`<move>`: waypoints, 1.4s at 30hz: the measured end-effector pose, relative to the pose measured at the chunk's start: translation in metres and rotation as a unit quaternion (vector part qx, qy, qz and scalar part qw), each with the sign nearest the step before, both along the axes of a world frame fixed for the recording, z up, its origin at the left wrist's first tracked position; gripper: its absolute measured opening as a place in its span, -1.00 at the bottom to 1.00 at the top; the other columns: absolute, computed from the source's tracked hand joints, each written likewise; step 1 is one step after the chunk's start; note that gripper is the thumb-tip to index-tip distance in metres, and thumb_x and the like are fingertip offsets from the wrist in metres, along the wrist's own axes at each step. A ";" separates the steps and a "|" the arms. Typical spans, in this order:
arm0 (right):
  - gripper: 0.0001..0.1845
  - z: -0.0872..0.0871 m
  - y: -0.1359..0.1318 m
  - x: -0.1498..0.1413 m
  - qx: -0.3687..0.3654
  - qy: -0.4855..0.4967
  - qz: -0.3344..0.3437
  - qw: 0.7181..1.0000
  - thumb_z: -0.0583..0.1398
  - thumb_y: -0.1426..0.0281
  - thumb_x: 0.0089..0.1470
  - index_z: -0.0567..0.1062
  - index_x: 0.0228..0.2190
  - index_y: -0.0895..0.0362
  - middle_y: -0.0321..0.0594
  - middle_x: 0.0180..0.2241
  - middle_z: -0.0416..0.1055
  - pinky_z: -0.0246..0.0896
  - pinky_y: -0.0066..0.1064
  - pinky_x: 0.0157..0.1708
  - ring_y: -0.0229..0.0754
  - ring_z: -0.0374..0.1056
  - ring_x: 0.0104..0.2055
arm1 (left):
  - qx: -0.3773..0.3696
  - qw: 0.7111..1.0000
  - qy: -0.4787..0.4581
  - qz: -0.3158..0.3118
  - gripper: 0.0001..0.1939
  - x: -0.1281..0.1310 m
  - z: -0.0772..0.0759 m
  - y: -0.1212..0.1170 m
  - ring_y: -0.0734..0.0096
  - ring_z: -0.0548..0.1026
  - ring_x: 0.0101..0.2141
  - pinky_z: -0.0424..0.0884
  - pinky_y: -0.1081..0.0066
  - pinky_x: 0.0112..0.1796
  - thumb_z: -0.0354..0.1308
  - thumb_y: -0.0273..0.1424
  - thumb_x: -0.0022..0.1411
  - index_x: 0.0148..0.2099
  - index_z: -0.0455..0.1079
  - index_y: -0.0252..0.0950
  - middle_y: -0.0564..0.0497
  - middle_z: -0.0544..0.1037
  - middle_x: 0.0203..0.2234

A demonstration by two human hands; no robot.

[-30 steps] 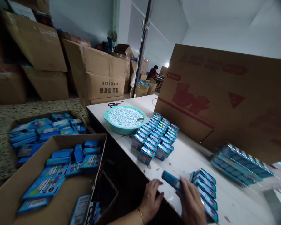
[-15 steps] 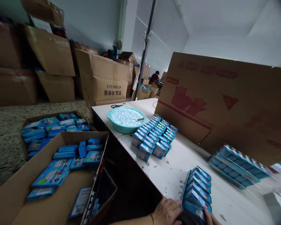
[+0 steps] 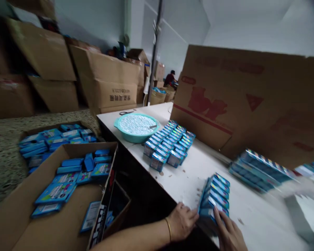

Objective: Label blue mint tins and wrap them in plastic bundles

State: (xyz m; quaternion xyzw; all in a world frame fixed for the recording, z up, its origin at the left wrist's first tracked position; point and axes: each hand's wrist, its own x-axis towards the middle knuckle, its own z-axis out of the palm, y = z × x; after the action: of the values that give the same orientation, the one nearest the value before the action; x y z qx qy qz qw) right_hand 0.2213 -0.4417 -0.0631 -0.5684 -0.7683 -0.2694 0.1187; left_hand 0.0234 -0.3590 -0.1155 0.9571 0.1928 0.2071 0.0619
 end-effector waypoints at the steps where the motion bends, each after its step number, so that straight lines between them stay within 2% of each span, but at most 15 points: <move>1: -0.27 0.002 -0.005 -0.008 0.004 0.031 -0.027 0.999 -0.09 0.59 -0.02 -0.17 0.17 0.03 -0.13 -0.12 0.32 0.22 -0.26 -0.23 -0.07 0.26 -0.17 | -0.004 1.000 -0.002 -0.012 -0.63 -0.001 0.005 -0.001 0.30 0.40 -0.29 0.21 0.24 -0.26 -0.19 -0.32 0.22 0.05 0.14 -0.31 -0.14 0.39 -0.11; 4: -0.34 0.010 -0.009 -0.024 -0.026 0.105 -0.083 0.991 -0.11 0.56 0.03 -0.10 0.16 0.02 -0.13 -0.07 0.25 0.12 -0.16 -0.11 -0.06 0.18 -0.10 | -0.055 0.998 -0.009 -0.038 -0.64 0.002 0.012 0.003 0.27 0.38 -0.24 0.18 0.18 -0.19 -0.19 -0.42 0.21 0.04 0.18 -0.32 -0.18 0.38 -0.09; 7: -0.42 0.012 -0.005 -0.021 -0.073 0.144 -0.107 0.981 -0.10 0.56 0.04 0.07 0.12 0.06 -0.13 -0.03 0.21 0.08 -0.20 -0.07 -0.08 0.13 -0.07 | -0.098 0.993 -0.006 -0.059 -0.60 0.008 0.007 0.009 0.26 0.35 -0.17 0.14 0.15 -0.12 -0.20 -0.43 0.21 0.08 0.15 -0.30 -0.18 0.31 0.00; 12: -0.47 0.014 -0.005 -0.024 -0.103 0.133 -0.128 0.977 -0.08 0.55 0.05 0.17 0.08 0.08 -0.13 -0.02 0.21 0.00 -0.21 -0.01 -0.09 0.10 -0.03 | -0.114 0.992 0.013 -0.061 -0.59 0.009 0.004 0.007 0.26 0.37 -0.16 0.18 0.19 -0.12 -0.18 -0.44 0.20 0.09 0.16 -0.29 -0.15 0.31 0.00; 18: -0.48 0.016 0.002 -0.029 -0.133 0.122 -0.123 0.976 -0.01 0.36 0.10 0.09 0.11 0.07 -0.19 0.15 0.01 -0.28 -0.06 0.12 -0.03 -0.22 0.21 | -0.190 0.976 -0.100 0.044 -0.63 0.015 0.010 0.014 0.32 0.36 -0.11 0.29 0.31 -0.14 -0.15 -0.45 0.18 0.03 0.23 -0.32 -0.11 0.36 -0.07; 21: -0.42 0.018 0.005 -0.014 -0.184 0.164 -0.074 0.966 -0.01 0.23 0.10 -0.01 0.14 0.04 -0.22 0.16 -0.02 -0.28 -0.07 0.13 -0.10 -0.24 0.22 | -0.269 0.946 -0.164 0.075 -0.64 0.025 0.020 0.029 0.35 0.35 -0.09 0.29 0.33 -0.08 -0.14 -0.33 0.20 -0.01 0.27 -0.33 -0.10 0.39 -0.11; 23: -0.41 0.019 0.009 -0.005 -0.167 0.219 -0.081 0.958 -0.08 0.19 0.13 -0.09 0.15 0.04 -0.21 0.18 -0.07 -0.25 -0.07 0.13 -0.15 -0.27 0.23 | -0.334 0.920 -0.191 0.075 -0.59 0.035 0.028 0.041 0.34 0.32 -0.04 0.23 0.31 -0.01 -0.15 -0.24 0.21 0.00 0.27 -0.34 -0.11 0.38 -0.06; 25: -0.40 0.019 0.014 0.001 -0.129 0.272 -0.107 0.948 -0.13 0.16 0.13 -0.13 0.16 0.07 -0.18 0.19 -0.13 -0.24 -0.07 0.13 -0.14 -0.34 0.24 | -0.419 0.882 -0.206 0.068 -0.51 0.050 0.036 0.052 0.31 0.24 0.04 0.14 0.27 0.06 -0.18 -0.16 0.21 0.06 0.22 -0.35 -0.12 0.31 0.02; 28: -0.37 0.019 0.019 0.016 -0.135 0.323 -0.077 0.934 -0.16 0.08 0.11 -0.08 0.15 0.07 -0.20 0.19 -0.13 -0.16 -0.14 0.12 -0.14 -0.32 0.23 | -0.551 0.802 -0.225 0.053 -0.43 0.078 0.042 0.063 0.26 0.12 0.11 0.07 0.20 0.08 -0.20 -0.11 0.20 0.17 0.04 -0.32 -0.11 0.15 0.13; 30: -0.37 0.021 0.016 0.044 -0.106 0.370 -0.089 0.919 -0.16 0.08 0.11 -0.05 0.15 0.08 -0.20 0.19 -0.10 -0.10 -0.25 0.11 -0.19 -0.19 0.21 | -0.620 0.744 -0.242 0.055 -0.39 0.096 0.045 0.065 0.24 0.08 0.13 0.08 0.18 0.08 -0.17 -0.09 0.19 0.20 -0.05 -0.27 -0.10 0.09 0.15; 31: -0.38 0.021 0.010 0.067 -0.067 0.395 -0.123 0.908 -0.13 0.08 0.10 0.01 0.13 0.10 -0.17 0.17 -0.06 -0.08 -0.27 0.10 -0.20 -0.11 0.19 | -0.648 0.716 -0.253 0.059 -0.38 0.104 0.047 0.066 0.24 0.07 0.13 0.09 0.19 0.07 -0.14 -0.09 0.17 0.21 -0.08 -0.26 -0.10 0.08 0.15; 33: -0.41 0.022 -0.009 0.124 0.023 0.419 -0.227 0.879 -0.04 0.08 0.06 0.21 0.04 0.16 -0.07 0.08 0.14 0.00 -0.27 0.05 -0.15 0.07 0.11 | -0.696 0.665 -0.264 0.062 -0.34 0.116 0.051 0.066 0.22 0.12 0.11 0.13 0.21 0.05 -0.05 -0.10 0.13 0.22 -0.11 -0.22 -0.11 0.13 0.14; 35: -0.47 0.022 -0.036 0.189 0.090 0.407 -0.359 0.835 0.00 0.10 0.03 0.39 -0.13 0.22 0.00 -0.09 0.34 0.09 -0.23 -0.04 -0.08 0.24 -0.03 | -0.739 0.623 -0.249 0.055 -0.30 0.123 0.057 0.067 0.20 0.22 0.06 0.20 0.22 0.02 0.06 -0.15 0.08 0.22 -0.12 -0.15 -0.10 0.18 0.11; 38: -0.57 0.022 -0.068 0.273 0.094 0.323 -0.525 0.782 0.05 0.22 0.02 0.42 -0.18 0.28 0.04 -0.14 0.37 0.07 -0.24 -0.07 -0.04 0.24 -0.07 | -0.775 0.593 -0.209 0.064 -0.28 0.127 0.068 0.066 0.23 0.38 -0.07 0.32 0.23 -0.08 0.14 -0.23 0.03 0.20 -0.11 -0.02 -0.04 0.25 0.08; 42: -0.58 0.028 -0.074 0.336 0.008 0.239 -0.601 0.762 0.12 0.28 -0.03 0.39 -0.14 0.24 0.01 -0.05 0.29 -0.01 -0.29 -0.05 -0.04 0.14 0.00 | -0.780 0.590 -0.161 0.131 -0.28 0.130 0.077 0.060 0.25 0.45 -0.17 0.39 0.22 -0.16 0.15 -0.22 0.01 0.18 -0.09 0.03 -0.01 0.34 0.00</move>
State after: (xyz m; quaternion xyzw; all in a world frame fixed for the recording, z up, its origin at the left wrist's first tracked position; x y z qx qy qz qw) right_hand 0.5578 -0.5153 -0.0352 -0.9587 -0.2132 -0.1474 0.1168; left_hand 0.1533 -0.2995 -0.0389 0.4577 0.3908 0.1336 0.7873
